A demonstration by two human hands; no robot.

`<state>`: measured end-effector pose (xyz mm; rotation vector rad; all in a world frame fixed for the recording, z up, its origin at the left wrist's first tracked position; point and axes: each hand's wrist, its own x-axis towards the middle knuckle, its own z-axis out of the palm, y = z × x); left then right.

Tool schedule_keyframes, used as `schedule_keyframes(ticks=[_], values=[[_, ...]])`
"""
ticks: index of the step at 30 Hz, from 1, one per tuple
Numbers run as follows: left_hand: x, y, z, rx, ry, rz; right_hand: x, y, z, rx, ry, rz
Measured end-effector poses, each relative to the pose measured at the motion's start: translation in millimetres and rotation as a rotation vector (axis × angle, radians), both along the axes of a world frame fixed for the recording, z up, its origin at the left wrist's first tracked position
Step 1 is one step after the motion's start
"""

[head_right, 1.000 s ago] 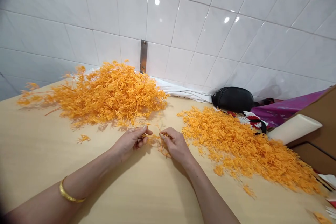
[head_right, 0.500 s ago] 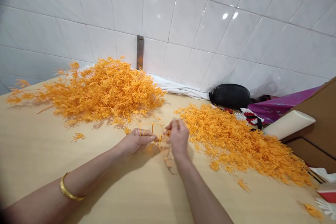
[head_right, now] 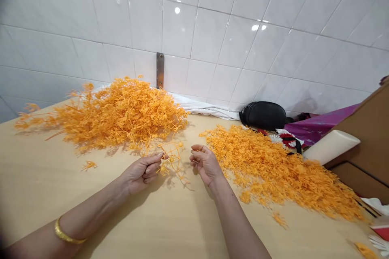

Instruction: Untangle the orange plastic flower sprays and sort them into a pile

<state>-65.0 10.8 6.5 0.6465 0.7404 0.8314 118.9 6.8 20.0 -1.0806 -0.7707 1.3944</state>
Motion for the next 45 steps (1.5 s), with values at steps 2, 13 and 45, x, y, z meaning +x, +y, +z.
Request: schedule_keyframes(ticks=[2,13,45], values=[[0.3,0.1,-2.0,0.026,0.017,-0.035,-1.9,0.2,-1.0,0.017,0.026,0.036],[8.4,-15.0,6.1,0.273,0.347,-0.281,-10.4,9.8,-17.8,0.179,-0.369,-0.142],[7.6,-6.6,-5.8,0.109,-0.06,-0.13,-9.5,-8.0,0.3,0.433,-0.749,0.317]])
